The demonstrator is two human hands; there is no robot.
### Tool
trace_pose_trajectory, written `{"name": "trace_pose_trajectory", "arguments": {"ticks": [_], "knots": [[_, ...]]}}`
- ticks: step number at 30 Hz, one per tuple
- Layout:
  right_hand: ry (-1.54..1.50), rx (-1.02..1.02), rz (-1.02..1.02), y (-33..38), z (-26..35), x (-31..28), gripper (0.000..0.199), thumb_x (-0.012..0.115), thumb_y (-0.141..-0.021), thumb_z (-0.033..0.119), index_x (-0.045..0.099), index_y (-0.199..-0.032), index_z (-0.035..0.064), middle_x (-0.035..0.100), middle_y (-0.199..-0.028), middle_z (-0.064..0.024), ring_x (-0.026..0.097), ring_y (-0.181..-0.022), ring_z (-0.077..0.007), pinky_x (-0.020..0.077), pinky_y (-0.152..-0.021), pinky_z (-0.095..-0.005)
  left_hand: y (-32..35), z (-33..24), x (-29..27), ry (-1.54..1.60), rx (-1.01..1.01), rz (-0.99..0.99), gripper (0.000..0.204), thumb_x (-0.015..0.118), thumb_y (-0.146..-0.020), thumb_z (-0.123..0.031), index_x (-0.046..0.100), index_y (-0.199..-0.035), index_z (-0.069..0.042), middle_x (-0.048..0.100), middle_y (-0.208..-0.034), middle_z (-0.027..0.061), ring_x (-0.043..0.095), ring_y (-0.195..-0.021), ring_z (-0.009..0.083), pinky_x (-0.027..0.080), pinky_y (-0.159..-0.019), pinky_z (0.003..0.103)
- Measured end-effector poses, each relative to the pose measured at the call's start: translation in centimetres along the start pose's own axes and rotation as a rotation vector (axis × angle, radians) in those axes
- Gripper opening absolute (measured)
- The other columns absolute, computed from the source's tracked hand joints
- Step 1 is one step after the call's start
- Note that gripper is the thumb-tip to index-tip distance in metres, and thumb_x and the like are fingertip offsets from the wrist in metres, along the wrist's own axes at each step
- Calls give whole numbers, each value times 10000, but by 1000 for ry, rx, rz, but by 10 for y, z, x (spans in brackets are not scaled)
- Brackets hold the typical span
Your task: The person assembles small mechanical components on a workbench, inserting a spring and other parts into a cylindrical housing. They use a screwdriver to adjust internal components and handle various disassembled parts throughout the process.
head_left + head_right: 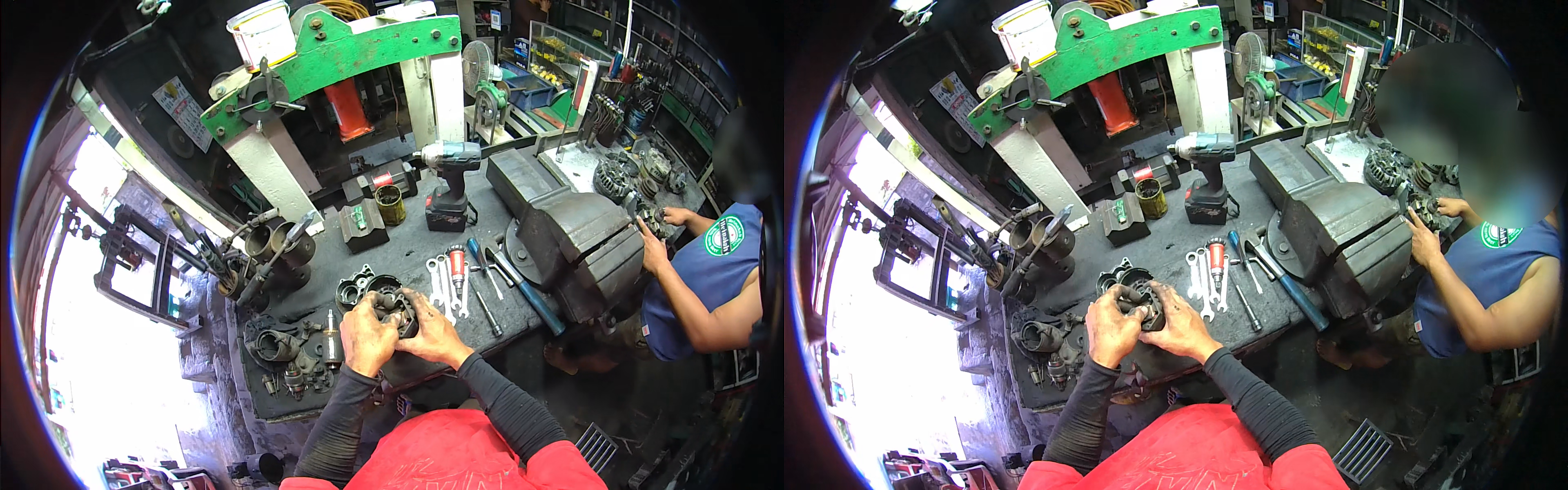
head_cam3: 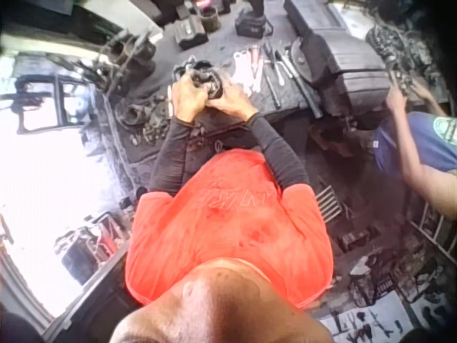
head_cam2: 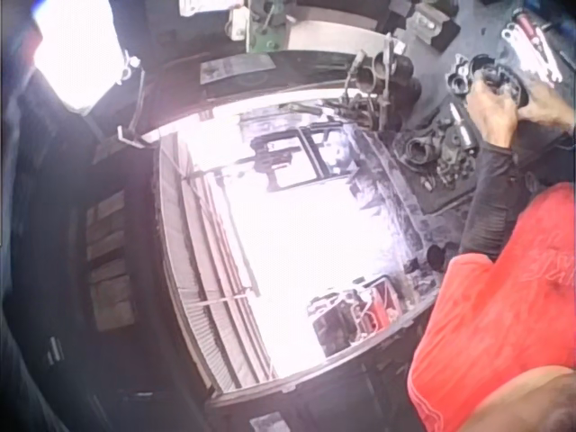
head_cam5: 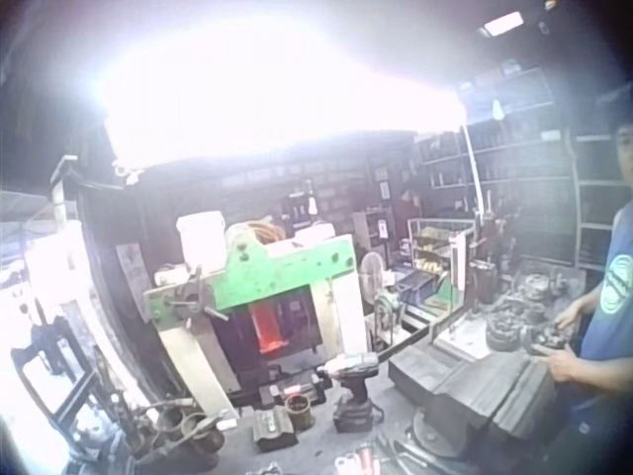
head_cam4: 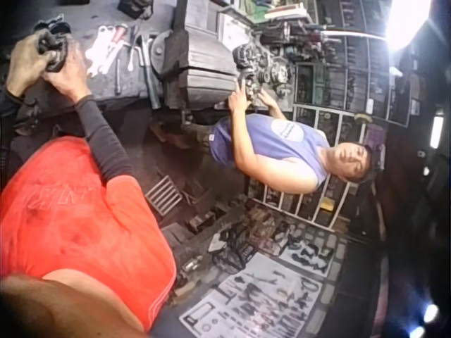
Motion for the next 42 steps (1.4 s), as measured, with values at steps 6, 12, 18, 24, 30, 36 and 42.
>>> {"name": "trace_pose_trajectory", "arguments": {"ticks": [6, 12, 18, 24, 30, 36, 42], "knots": [[-18, -75, -81, -1, -14, 9, 953, 848, -755, 384, 442, -1530, 6, 526, -1497, -259, 523, -1391, -424, 436, -1163, -477, 7, -5, 7, -179, 100, -116, 441, 827, -776, -218, 686, -1136, -7, 750, -892, 249, 740, -872, 441, 577, -761, 521], [-55, -219, -160, 0, -12, 14, 882, 764, -832, 376, 418, -1529, -38, 493, -1514, -307, 501, -1404, -450, 415, -1178, -492, 2, -11, 15, -265, 58, -163, 339, 804, -676, -140, 706, -982, -31, 756, -918, 234, 741, -871, 436, 580, -778, 497], [18, -218, -241, -4, -17, 21, 727, 717, -879, 397, 489, -1478, 54, 546, -1442, -306, 546, -1311, -495, 450, -1107, -542, 9, 4, 20, -428, 204, -107, 575, 737, -893, -451, 663, -1174, 45, 727, -936, 308, 714, -882, 483, 562, -758, 550], [-18, -175, -158, -9, -20, 26, 801, 715, -853, 452, 449, -1530, 116, 515, -1465, -351, 498, -1362, -517, 417, -1139, -563, 9, 5, 25, -416, 406, -230, 507, 715, -902, -410, 677, -1186, 8, 721, -894, 272, 686, -864, 486, 552, -770, 543], [-46, -120, -119, -7, -20, 23, 830, 737, -819, 431, 442, -1523, 106, 495, -1484, -349, 490, -1370, -514, 398, -1163, -555, 12, 5, 24, -419, 385, -240, 400, 719, -900, -407, 759, -1028, -30, 732, -877, 226, 702, -851, 431, 562, -767, 504], [31, -270, -181, -9, -21, 25, 816, 709, -827, 415, 432, -1520, 85, 495, -1480, -349, 491, -1363, -514, 403, -1156, -549, 17, 2, 23, -363, 309, -300, 359, 738, -884, -406, 786, -998, -69, 748, -875, 211, 722, -834, 407, 573, -757, 489], [-83, -112, -48, -7, -25, 30, 765, 662, -886, 418, 422, -1536, 92, 469, -1514, -344, 452, -1409, -503, 374, -1176, -556, 22, -1, 20, -334, 244, -368, 319, 757, -868, -405, 813, -969, -107, 764, -873, 197, 741, -817, 384, 583, -747, 473]]}}
Point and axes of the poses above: each hand's wrist, its own y-axis away from the middle knuckle, its own x-axis out of the palm, z = x × y, the point moved 5 cm from there along -y, towards the middle knuckle
